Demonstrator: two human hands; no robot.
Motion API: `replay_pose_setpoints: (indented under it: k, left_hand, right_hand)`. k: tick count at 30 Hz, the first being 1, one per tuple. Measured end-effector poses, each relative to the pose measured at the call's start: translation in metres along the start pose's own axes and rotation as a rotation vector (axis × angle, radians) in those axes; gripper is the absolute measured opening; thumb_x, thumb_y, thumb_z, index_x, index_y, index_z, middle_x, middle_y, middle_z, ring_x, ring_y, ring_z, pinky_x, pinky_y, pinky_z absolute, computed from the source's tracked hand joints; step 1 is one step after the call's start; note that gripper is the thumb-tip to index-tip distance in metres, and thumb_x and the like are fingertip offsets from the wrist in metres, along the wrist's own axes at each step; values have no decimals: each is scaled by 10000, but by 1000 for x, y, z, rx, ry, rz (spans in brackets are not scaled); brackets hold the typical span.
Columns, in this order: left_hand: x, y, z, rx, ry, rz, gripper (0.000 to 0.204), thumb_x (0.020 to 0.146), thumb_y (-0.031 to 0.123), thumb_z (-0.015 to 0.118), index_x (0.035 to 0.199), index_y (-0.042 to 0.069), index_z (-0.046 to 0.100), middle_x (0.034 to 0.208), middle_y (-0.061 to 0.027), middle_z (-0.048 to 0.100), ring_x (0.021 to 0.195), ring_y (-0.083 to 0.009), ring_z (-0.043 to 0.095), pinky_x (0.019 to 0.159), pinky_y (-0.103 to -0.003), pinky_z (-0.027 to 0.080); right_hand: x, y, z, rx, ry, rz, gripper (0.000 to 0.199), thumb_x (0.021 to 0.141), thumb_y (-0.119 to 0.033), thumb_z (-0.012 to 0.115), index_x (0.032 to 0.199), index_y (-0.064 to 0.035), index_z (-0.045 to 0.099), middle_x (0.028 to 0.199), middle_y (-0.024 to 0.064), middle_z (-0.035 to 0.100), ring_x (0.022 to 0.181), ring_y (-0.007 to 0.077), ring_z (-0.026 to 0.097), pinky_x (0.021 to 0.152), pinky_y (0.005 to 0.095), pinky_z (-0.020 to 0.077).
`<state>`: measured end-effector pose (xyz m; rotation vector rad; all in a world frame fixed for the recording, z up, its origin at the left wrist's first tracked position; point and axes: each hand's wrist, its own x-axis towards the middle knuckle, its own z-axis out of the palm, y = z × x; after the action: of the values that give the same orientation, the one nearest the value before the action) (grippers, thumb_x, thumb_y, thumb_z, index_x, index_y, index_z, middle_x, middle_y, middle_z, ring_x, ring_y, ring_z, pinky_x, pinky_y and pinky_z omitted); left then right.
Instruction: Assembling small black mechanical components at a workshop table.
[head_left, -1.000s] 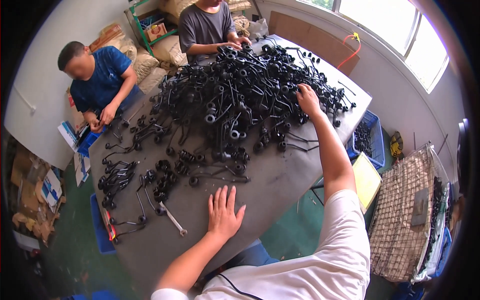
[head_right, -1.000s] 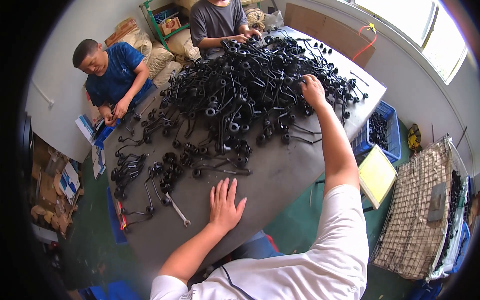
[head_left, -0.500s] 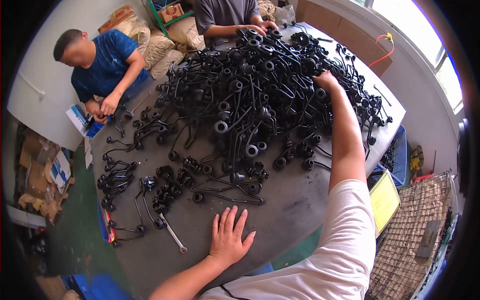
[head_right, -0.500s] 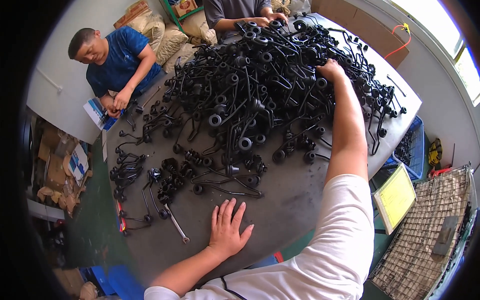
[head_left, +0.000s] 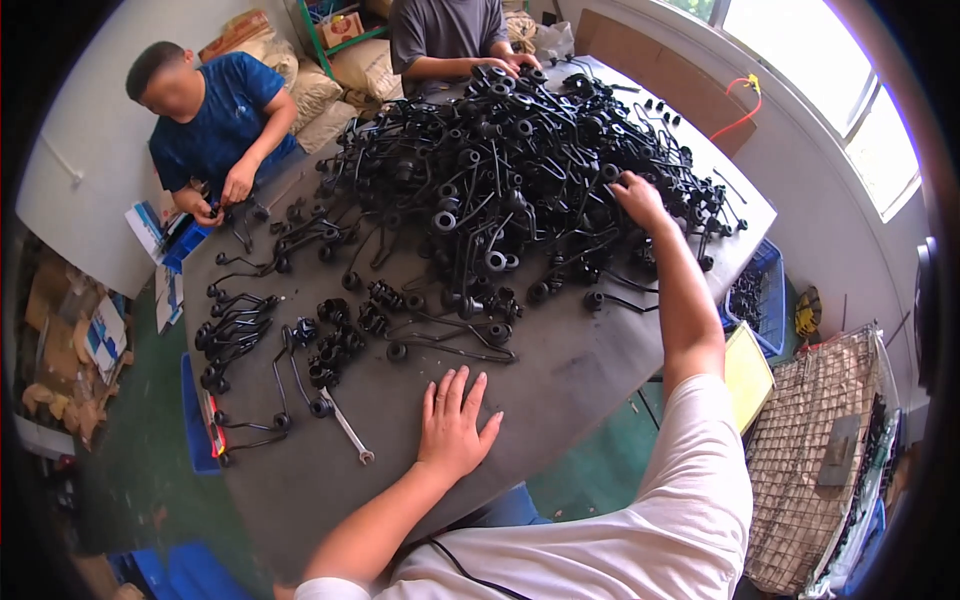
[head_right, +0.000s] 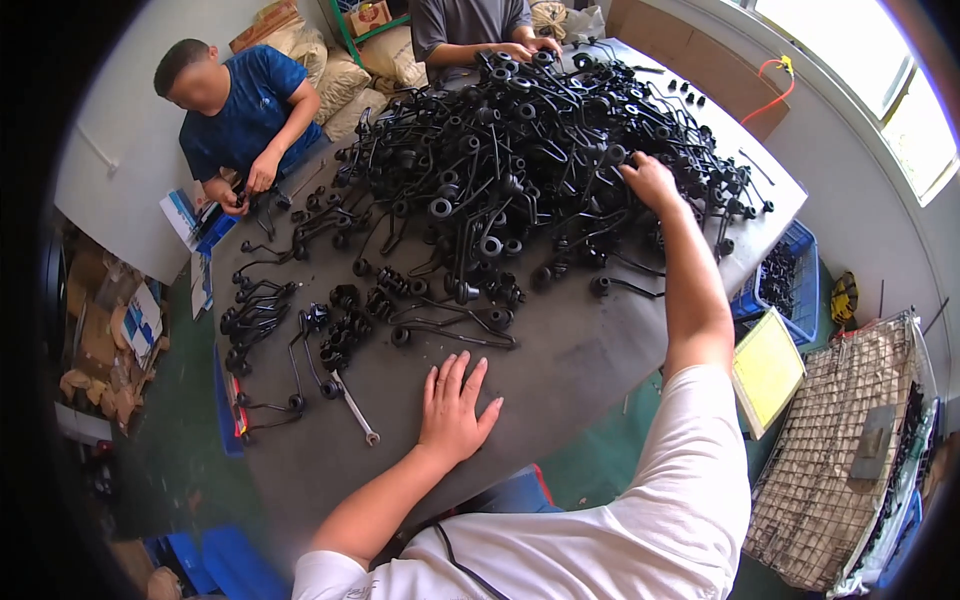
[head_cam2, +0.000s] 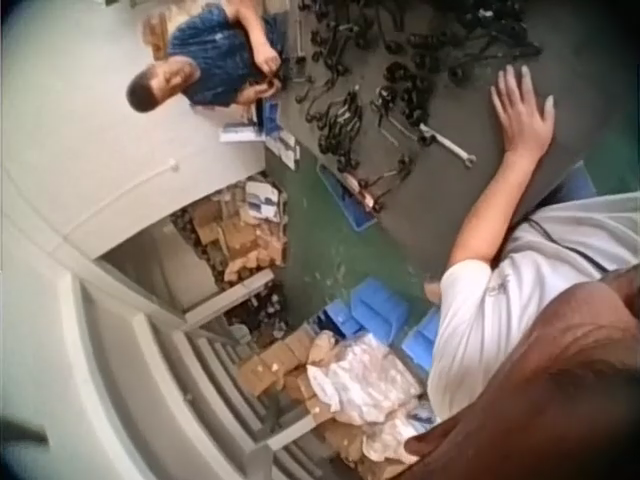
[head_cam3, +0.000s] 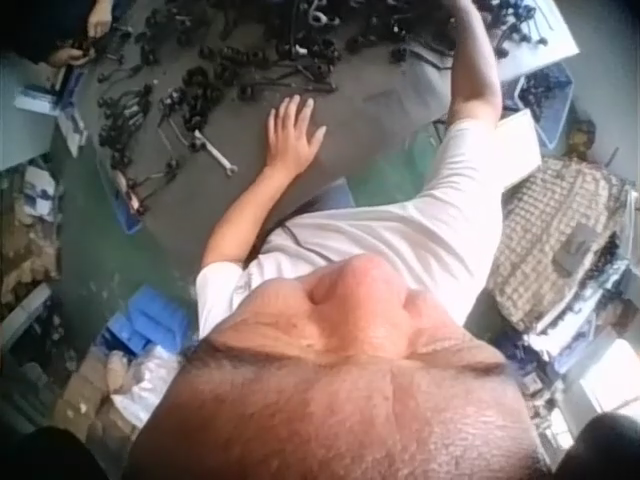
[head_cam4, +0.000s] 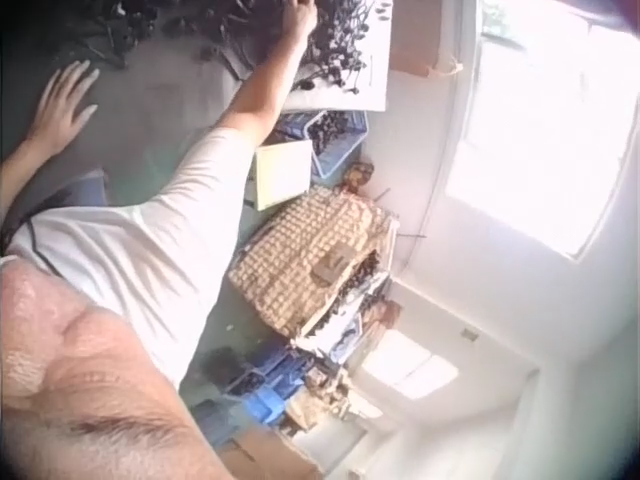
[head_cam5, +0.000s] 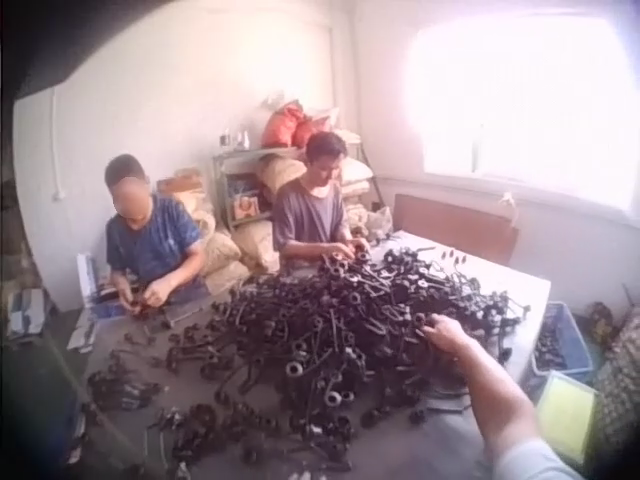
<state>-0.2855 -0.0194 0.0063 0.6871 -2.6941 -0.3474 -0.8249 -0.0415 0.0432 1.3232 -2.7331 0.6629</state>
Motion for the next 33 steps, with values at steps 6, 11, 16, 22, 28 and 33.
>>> replay_pose_setpoints:
  k: [6,11,16,22,28,33]
  left_hand:
    - [-3,-1,7,4,64,26,652,898,390,661,1438,77,474,1460,-190,437,1363,-366,407,1159,-547,279]
    - [-6,-6,9,-35,156,12,782,874,382,698,1505,59,368,1446,-200,448,1351,-364,419,1160,-532,289]
    - [-8,-2,9,-105,168,53,871,856,355,732,1547,60,293,1483,-191,415,1370,-366,400,1157,-510,293]
    - [-6,4,2,-92,243,100,901,816,332,771,1547,81,308,1505,-180,391,1388,-359,380,1156,-508,295]
    - [60,34,11,13,193,250,852,777,227,768,1514,89,366,1518,-171,374,1411,-362,356,1174,-519,272]
    - [72,64,23,-173,-33,103,931,735,228,725,1557,138,295,1509,-187,372,1411,-352,343,1178,-566,236]
  right_hand:
    - [-84,-25,10,274,6,-8,551,890,-442,638,1276,-50,629,1142,246,691,1097,392,657,957,430,505]
    - [-140,-94,10,441,169,120,535,934,-498,598,1252,-73,663,1151,176,712,1101,343,669,953,396,504]
    - [-181,-91,11,566,116,268,567,951,-538,544,1260,-78,665,1195,171,699,1163,323,640,1003,381,469]
    - [-232,-121,26,859,85,432,595,978,-523,561,1282,-18,635,1218,163,686,1142,275,633,998,356,458]
    - [-245,-130,-8,913,-19,263,595,1001,-524,540,1266,1,635,1175,148,688,998,201,635,908,337,487]
    - [-190,-33,-21,341,474,19,474,1012,-447,521,1251,-66,669,1216,191,669,1176,335,602,1014,398,454]
